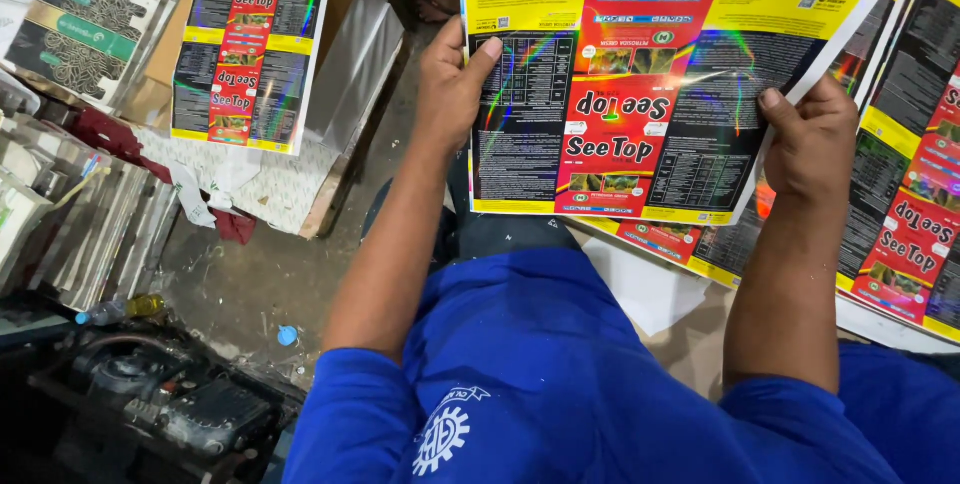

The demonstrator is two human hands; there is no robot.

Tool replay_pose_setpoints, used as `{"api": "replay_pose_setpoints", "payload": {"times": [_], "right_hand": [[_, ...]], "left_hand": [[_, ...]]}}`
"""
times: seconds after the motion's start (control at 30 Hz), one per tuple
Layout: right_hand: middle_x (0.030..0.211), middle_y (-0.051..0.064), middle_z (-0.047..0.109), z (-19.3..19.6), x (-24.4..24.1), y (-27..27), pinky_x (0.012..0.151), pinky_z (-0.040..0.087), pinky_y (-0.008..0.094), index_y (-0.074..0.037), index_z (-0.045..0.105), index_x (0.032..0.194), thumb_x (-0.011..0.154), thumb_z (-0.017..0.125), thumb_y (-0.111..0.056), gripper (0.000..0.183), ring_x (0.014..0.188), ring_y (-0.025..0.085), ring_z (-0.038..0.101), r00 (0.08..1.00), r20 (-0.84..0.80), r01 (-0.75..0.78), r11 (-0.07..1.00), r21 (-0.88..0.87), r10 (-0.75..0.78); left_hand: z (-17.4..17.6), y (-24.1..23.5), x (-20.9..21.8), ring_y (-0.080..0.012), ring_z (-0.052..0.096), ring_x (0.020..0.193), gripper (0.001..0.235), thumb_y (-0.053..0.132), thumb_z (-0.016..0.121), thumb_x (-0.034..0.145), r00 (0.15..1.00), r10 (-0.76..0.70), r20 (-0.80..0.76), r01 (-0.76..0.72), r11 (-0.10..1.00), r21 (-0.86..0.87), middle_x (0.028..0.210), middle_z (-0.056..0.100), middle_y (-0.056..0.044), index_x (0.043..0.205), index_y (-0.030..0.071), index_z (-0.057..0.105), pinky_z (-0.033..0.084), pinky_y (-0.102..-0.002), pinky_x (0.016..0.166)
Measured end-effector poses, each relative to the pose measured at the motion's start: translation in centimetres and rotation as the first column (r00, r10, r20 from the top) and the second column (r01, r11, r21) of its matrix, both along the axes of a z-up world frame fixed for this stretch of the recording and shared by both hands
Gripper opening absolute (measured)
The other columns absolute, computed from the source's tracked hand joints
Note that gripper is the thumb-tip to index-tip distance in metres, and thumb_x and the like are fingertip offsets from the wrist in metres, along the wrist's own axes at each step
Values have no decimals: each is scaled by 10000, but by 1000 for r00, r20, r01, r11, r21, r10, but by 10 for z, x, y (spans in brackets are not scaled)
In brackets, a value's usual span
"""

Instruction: The recorder is sorting and inspecting holographic printed label sheets in a print shop.

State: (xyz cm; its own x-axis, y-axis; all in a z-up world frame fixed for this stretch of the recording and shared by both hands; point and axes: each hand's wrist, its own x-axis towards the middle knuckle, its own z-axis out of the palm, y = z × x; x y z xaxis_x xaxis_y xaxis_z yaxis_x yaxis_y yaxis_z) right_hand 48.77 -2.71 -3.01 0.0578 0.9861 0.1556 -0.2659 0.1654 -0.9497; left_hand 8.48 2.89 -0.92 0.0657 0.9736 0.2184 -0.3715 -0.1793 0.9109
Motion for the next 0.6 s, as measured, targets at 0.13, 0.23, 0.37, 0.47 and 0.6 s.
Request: {"api": "replay_pose_setpoints", "payload": {"times": [0.13,0.23,0.37,0.47,0.6], "right_hand": [[1265,103,711,1,0,3,1023,564,338,23,640,1336,1042,644,95,303,1119,185,694,999,6,38,999,-38,-38],[1280,106,711,-2,2,4,1048,562,339,26,640,1331,1042,640,90,297,1143,189,695,999,9,31,999,-31,-31],[1284,111,710,1,1,2,1069,556,336,31,636,1334,1043,638,80,295,1153,192,695,1000,8,22,999,-35,-22],[1294,111,710,5,-3,1,1082,552,333,33,635,1339,1038,643,79,304,1164,190,693,1000,0,23,999,-31,-23],[1293,113,709,0,1,1,1081,551,334,35,636,1338,1038,646,81,303,1163,191,692,1000,-8,25,999,-31,-25]], "left_hand": [[-2,3,0,-135,700,1059,239,22,623,1045,1000,-4,-10,4,1000,30,1191,733,-89,1280,-25,627,568,-295,965],[-1,1,1,-135,702,1039,228,19,625,1040,1000,14,-23,-13,1000,7,1172,734,-90,1263,-29,631,571,-292,948],[6,-3,3,-128,704,997,217,24,619,1037,1000,7,-2,-7,1000,-19,1140,738,-87,1248,-27,632,582,-289,903],[6,-2,2,-125,706,1000,215,27,618,1037,1000,1,-10,-1,1000,-24,1144,740,-86,1246,-25,628,577,-282,904],[3,-2,2,-123,700,1022,211,22,620,1045,1000,5,-17,-5,1000,-2,1159,735,-86,1249,-31,632,570,-278,928]]}}
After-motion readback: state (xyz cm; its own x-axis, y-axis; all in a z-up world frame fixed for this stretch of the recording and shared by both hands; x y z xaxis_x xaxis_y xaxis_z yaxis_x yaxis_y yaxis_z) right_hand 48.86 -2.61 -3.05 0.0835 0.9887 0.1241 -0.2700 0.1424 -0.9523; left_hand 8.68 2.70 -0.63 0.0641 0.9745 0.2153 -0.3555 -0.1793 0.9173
